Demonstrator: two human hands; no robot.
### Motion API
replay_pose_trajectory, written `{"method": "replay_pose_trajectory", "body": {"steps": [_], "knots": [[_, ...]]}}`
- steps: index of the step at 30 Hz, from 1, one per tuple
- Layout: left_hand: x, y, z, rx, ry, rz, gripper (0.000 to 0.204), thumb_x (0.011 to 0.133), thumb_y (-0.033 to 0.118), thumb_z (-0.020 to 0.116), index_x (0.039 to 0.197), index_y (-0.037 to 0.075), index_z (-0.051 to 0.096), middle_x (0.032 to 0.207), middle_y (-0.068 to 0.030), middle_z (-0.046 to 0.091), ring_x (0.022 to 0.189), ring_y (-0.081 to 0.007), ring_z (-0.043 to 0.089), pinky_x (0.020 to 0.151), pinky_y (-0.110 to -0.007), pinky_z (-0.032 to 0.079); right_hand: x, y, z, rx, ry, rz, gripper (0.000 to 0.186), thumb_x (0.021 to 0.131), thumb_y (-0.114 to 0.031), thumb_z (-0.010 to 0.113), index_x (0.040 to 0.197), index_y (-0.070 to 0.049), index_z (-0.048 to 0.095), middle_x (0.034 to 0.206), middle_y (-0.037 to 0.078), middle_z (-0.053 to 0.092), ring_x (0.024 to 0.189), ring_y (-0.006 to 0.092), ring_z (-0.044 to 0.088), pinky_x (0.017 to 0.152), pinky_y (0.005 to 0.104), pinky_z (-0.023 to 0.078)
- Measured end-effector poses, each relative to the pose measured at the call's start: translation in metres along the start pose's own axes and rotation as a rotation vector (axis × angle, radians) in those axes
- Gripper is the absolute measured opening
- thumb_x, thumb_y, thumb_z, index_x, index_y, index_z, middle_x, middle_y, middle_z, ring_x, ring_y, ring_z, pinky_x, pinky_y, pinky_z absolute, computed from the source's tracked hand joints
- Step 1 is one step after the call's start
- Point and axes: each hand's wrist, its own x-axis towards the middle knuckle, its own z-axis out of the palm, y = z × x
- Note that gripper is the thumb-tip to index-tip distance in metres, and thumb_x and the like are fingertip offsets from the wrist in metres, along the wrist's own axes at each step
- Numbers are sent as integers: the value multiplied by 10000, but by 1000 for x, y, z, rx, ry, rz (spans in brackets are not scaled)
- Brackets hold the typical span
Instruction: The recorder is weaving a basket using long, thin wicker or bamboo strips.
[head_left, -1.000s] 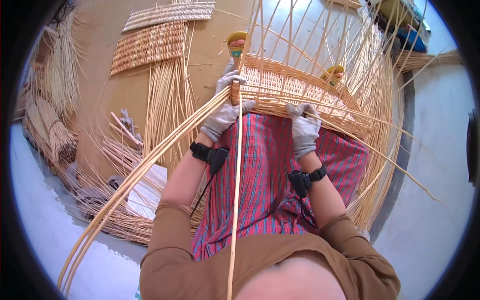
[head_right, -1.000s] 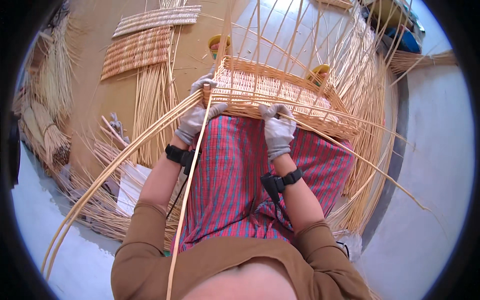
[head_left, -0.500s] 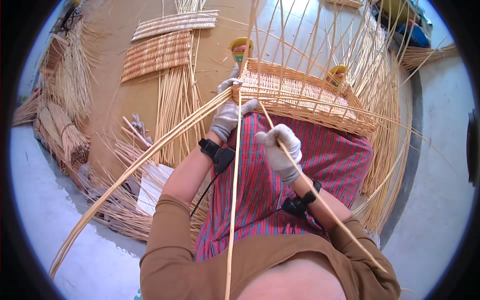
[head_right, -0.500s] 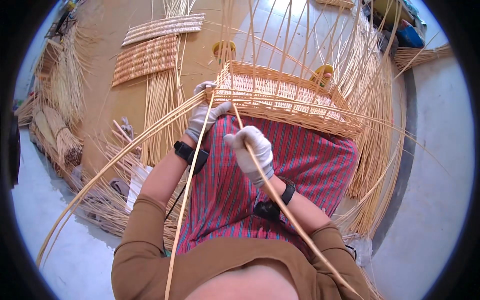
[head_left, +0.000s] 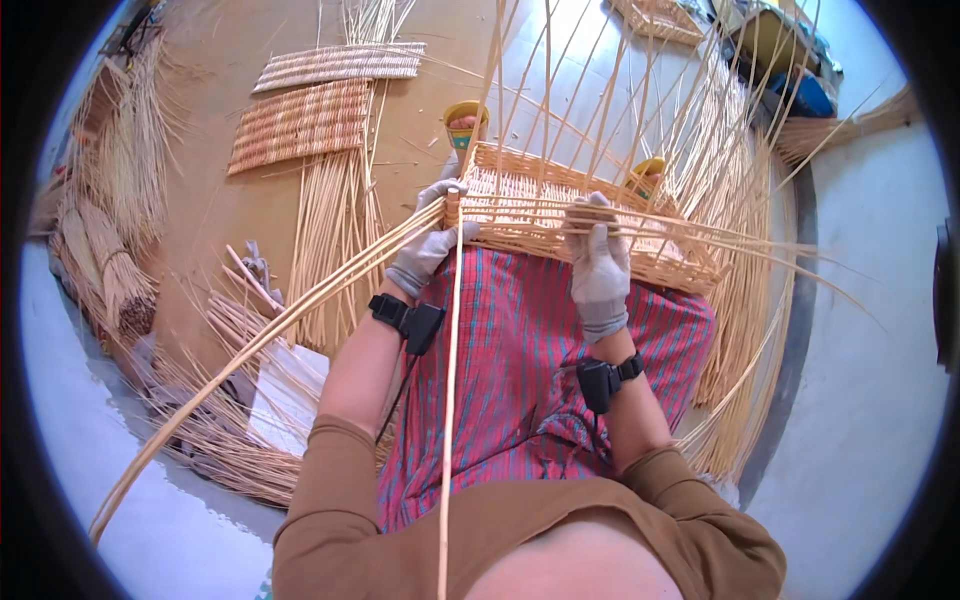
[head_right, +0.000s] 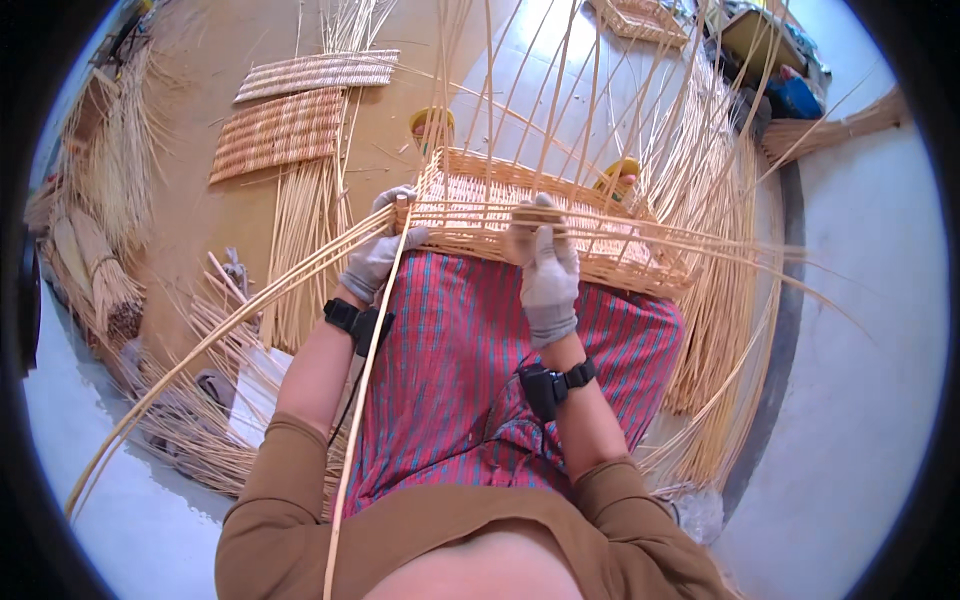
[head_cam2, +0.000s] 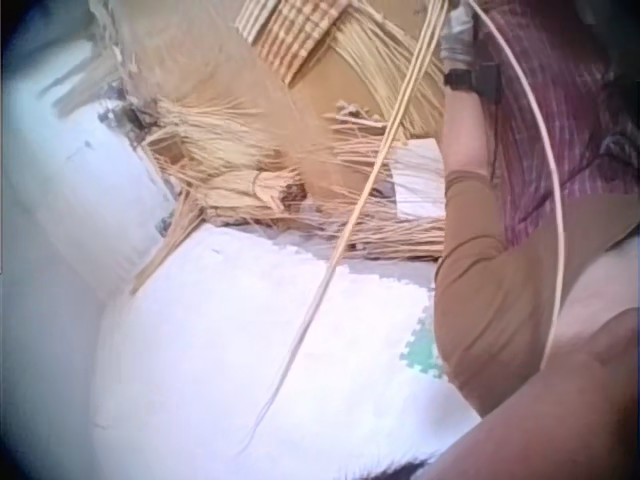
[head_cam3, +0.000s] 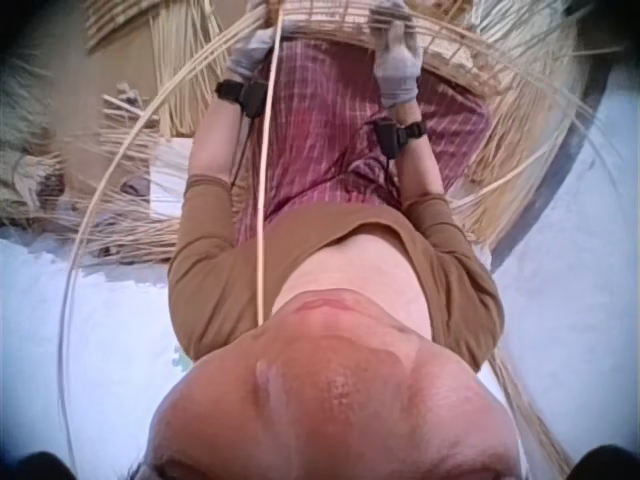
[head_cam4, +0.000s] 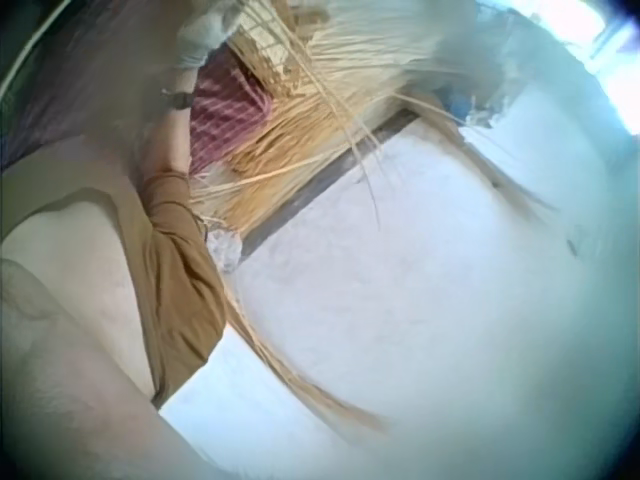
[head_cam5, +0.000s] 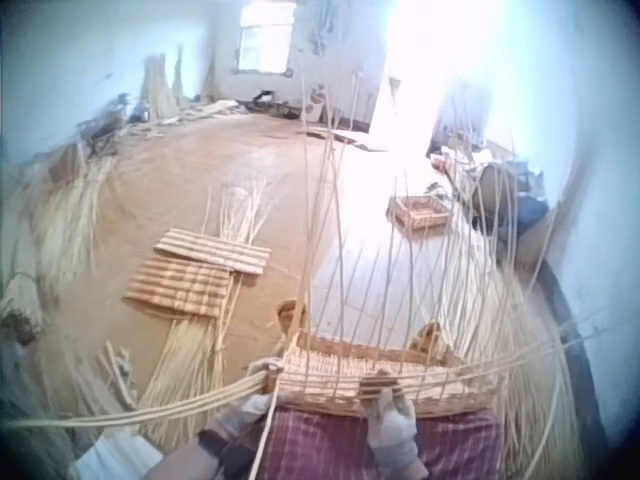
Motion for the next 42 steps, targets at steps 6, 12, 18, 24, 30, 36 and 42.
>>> {"method": "replay_pose_trajectory", "body": {"steps": [6, 12, 18, 24, 30, 36, 42], "knots": [[0, 0, -2, 120, -4, 170, 602, 858, 171, 893, 1344, 105, 544, 1275, -15, 575, 1219, -145, 549, 1100, -325, 463, 56, -46, 10, 23, -666, 124, 400, 1115, -251, 531, 1389, 37, 577, 1384, 219, 638, 1339, 332, 604, 1188, 483, 462], [0, -2, -2, 120, 10, 172, 594, 879, 196, 878, 1358, 100, 540, 1289, -28, 577, 1234, -148, 550, 1106, -329, 462, 139, -64, 72, -731, -793, 200, 392, 1076, -152, 596, 1458, -64, 579, 1246, 107, 701, 1196, 223, 661, 1066, 364, 529], [-1, -7, -4, 133, 48, 214, 606, 891, 241, 870, 1372, 90, 534, 1313, -40, 581, 1258, -162, 552, 1118, -340, 458, 154, -39, 131, -1264, -680, -100, 675, 974, -131, 728, 1596, -148, 467, 951, 19, 632, 893, 133, 602, 866, 313, 517], [-1, -9, -6, 163, 53, 222, 618, 890, 283, 872, 1376, 104, 535, 1322, -44, 584, 1262, -165, 554, 1118, -341, 457, 136, -26, 127, -1199, -688, -610, 1051, 871, -114, 823, 1699, -183, 180, 1058, 108, 739, 939, 198, 689, 869, 325, 567], [-2, -12, -5, -11, 57, 93, 532, 888, 132, 838, 1347, 100, 570, 1316, -10, 593, 1283, -146, 524, 1134, -326, 425, 62, -46, 42, -1187, -291, -203, 674, 888, -44, 803, 1514, -116, 567, 1258, 104, 749, 1082, 182, 717, 944, 364, 581], [1, -14, -9, -118, -24, 206, 487, 892, 35, 784, 1336, 104, 596, 1369, -5, 584, 1317, -161, 521, 1159, -337, 430, -30, -22, 7, -1598, -225, -172, 507, 922, -275, 775, 1377, -80, 665, 1334, 134, 666, 1098, 290, 670, 985, 434, 526], [-1, -18, -9, -244, -24, 85, 514, 894, 10, 777, 1358, 100, 575, 1371, -4, 597, 1326, -162, 529, 1163, -321, 428, 4, 16, 48, -1964, -520, -684, 689, 785, -418, 832, 1358, -71, 669, 1229, 119, 652, 1206, 339, 563, 1049, 501, 422]]}}
